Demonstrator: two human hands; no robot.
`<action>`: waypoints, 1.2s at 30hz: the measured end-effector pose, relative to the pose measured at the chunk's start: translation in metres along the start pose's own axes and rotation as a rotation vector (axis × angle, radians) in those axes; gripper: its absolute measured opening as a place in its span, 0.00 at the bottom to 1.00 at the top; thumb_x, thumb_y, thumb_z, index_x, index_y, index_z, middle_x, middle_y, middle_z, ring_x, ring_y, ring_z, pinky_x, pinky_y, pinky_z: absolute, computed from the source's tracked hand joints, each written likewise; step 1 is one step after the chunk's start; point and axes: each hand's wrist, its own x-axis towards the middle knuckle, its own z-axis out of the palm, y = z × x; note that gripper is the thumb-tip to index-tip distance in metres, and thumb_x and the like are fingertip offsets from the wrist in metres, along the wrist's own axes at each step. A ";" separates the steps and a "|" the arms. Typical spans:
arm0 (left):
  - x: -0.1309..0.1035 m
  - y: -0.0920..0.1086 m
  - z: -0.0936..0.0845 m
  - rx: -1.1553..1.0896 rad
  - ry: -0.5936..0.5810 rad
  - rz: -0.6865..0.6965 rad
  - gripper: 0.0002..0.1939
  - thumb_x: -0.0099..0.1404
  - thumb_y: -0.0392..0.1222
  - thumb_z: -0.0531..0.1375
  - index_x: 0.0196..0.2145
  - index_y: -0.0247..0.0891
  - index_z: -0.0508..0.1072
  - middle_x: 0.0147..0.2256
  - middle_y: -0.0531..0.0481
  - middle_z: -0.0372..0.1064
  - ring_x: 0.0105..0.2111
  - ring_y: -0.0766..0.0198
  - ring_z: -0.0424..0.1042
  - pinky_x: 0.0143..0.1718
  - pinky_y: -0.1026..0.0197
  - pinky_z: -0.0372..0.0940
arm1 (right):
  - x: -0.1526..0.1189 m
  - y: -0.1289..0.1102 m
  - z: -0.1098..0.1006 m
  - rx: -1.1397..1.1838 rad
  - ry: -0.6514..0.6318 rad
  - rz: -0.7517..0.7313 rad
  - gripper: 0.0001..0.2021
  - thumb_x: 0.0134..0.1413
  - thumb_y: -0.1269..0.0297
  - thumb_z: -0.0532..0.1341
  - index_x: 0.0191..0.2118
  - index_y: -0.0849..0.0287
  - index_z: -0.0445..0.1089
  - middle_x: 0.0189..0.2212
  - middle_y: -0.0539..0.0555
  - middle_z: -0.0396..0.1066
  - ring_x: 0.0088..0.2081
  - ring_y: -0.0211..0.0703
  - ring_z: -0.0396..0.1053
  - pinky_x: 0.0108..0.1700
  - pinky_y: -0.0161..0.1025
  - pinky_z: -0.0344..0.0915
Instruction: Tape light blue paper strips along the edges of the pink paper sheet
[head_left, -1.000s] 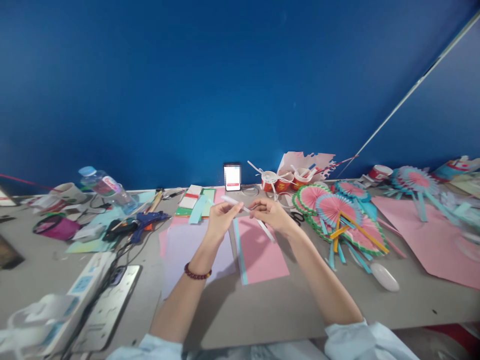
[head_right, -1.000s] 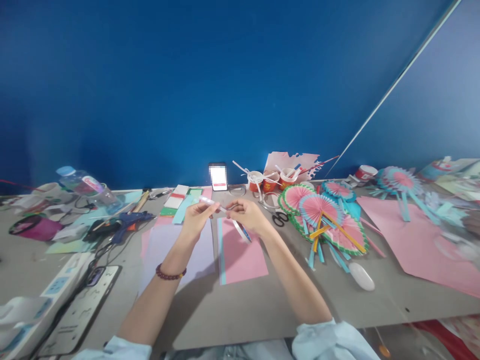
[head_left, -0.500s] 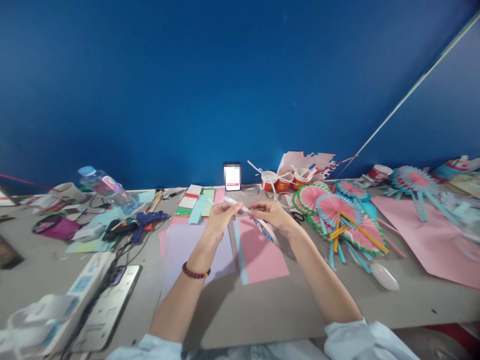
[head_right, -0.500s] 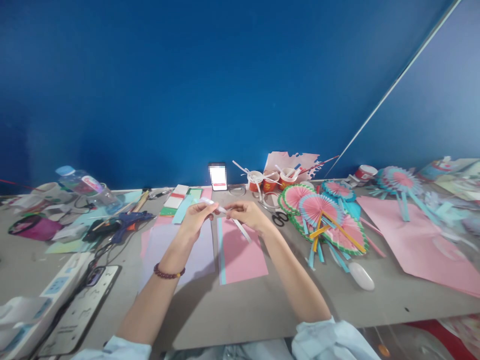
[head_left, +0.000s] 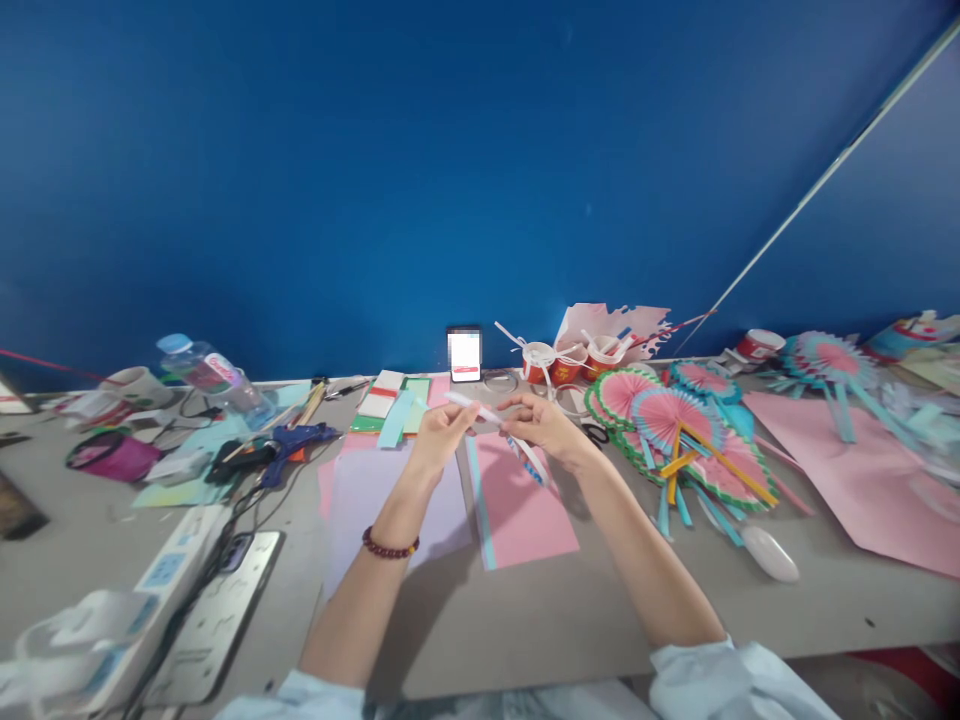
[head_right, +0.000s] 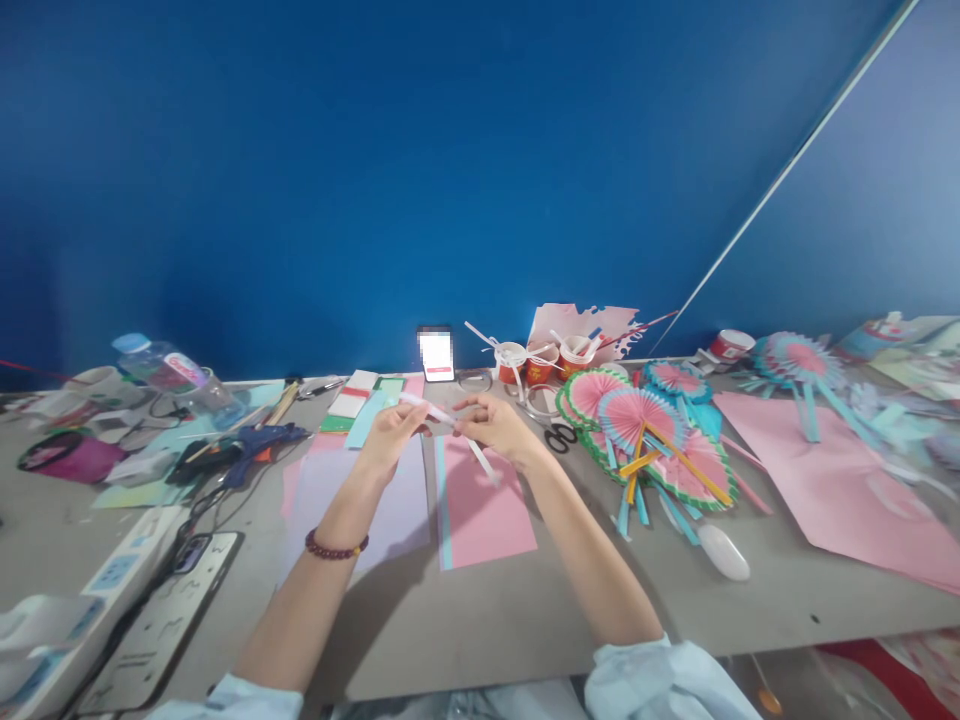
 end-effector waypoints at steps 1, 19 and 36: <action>-0.001 -0.001 0.001 0.023 -0.010 -0.004 0.18 0.49 0.55 0.66 0.25 0.35 0.78 0.26 0.45 0.75 0.27 0.63 0.70 0.27 0.64 0.63 | 0.000 0.000 0.001 -0.006 -0.003 0.006 0.18 0.44 0.62 0.66 0.43 0.59 0.67 0.27 0.50 0.73 0.23 0.35 0.67 0.23 0.31 0.60; -0.003 0.005 0.004 -0.052 0.047 -0.031 0.13 0.47 0.50 0.68 0.20 0.37 0.78 0.25 0.46 0.76 0.26 0.63 0.70 0.27 0.64 0.63 | -0.005 -0.006 0.005 0.038 -0.051 0.042 0.16 0.41 0.60 0.68 0.38 0.60 0.70 0.29 0.51 0.72 0.28 0.36 0.69 0.29 0.35 0.69; -0.003 0.002 0.002 -0.048 -0.177 0.004 0.17 0.54 0.53 0.64 0.33 0.36 0.79 0.33 0.44 0.76 0.31 0.61 0.72 0.31 0.63 0.65 | 0.000 -0.001 0.001 0.043 -0.056 0.097 0.14 0.38 0.60 0.69 0.32 0.61 0.70 0.25 0.47 0.69 0.25 0.34 0.68 0.30 0.34 0.69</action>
